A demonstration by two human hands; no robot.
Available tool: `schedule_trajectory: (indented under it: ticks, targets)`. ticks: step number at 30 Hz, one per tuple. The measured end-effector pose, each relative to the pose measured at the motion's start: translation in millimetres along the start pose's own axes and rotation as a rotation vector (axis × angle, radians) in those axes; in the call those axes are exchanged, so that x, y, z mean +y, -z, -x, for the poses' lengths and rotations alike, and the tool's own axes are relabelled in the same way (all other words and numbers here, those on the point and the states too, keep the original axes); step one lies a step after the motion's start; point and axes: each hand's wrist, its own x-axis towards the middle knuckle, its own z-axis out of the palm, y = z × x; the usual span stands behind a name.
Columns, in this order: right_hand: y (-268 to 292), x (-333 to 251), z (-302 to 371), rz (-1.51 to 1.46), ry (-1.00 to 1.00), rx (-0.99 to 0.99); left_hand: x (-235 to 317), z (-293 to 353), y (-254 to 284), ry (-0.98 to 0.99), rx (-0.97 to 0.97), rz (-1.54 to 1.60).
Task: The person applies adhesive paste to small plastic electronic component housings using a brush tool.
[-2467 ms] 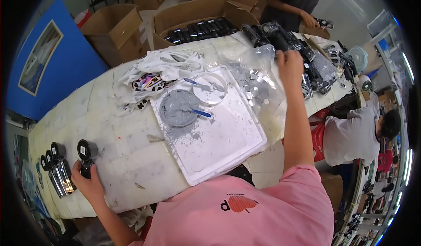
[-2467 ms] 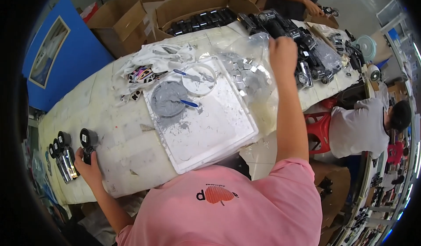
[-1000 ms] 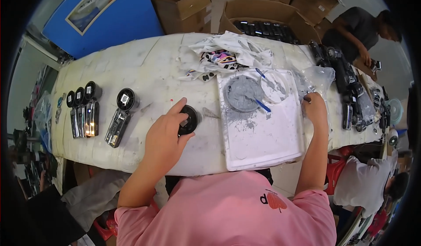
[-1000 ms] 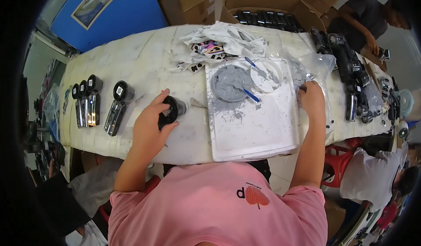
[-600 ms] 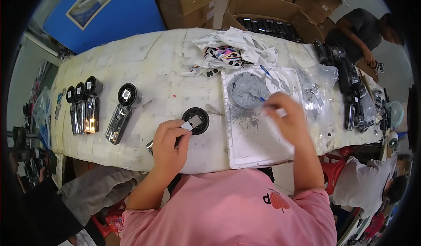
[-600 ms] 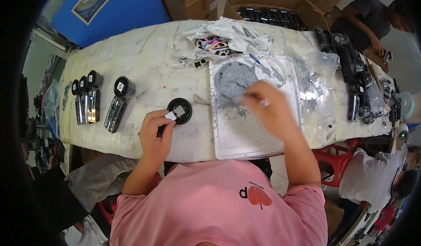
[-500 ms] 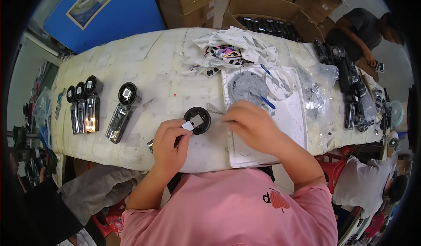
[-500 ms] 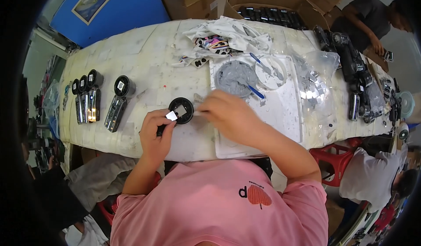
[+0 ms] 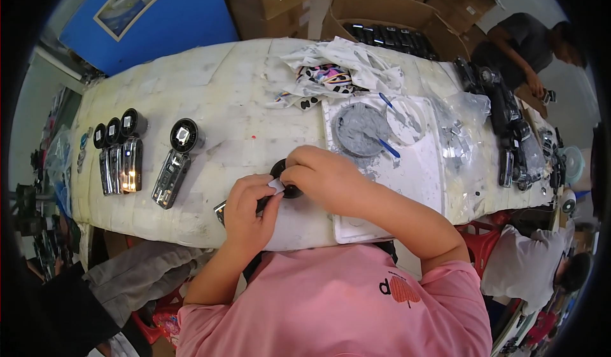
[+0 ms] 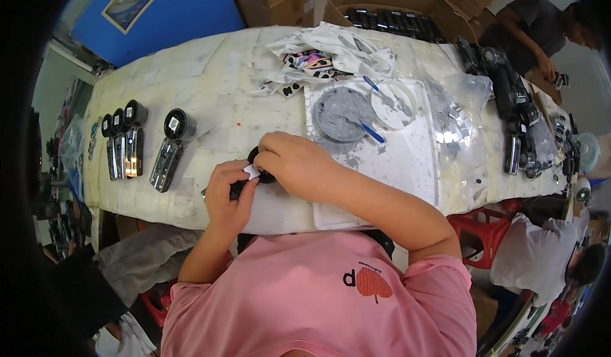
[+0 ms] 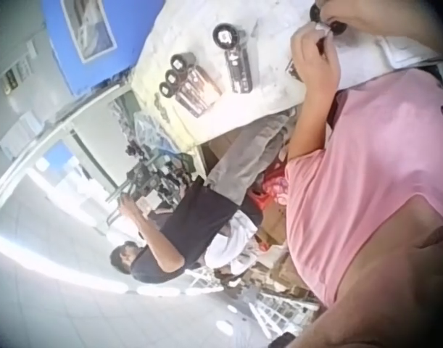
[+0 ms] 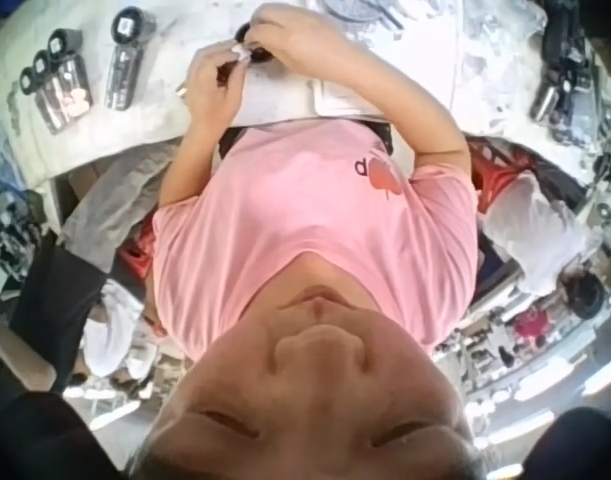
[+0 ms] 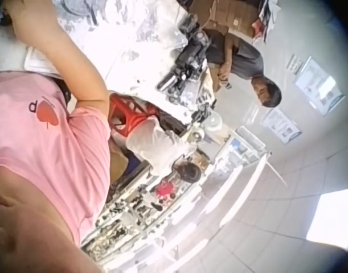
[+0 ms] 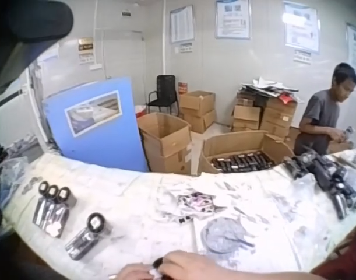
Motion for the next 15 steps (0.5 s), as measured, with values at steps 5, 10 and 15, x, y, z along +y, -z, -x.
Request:
schedule_trajectory:
  ticks: [5, 10, 15]
  targets:
    - [8.7, -12.5, 8.7, 0.218, 0.043, 0.110, 1.6, -4.5, 1.3, -0.004, -0.014, 0.009]
    - [37.3, 2.1, 56.5, 0.447, -0.281, 0.355, -1.4, -2.8, 1.9, 0.023, -0.003, 0.029]
    - [68.4, 16.3, 87.8, 0.517, -0.641, 0.246, 1.4, -10.3, -2.0, 0.062, -0.031, 0.089]
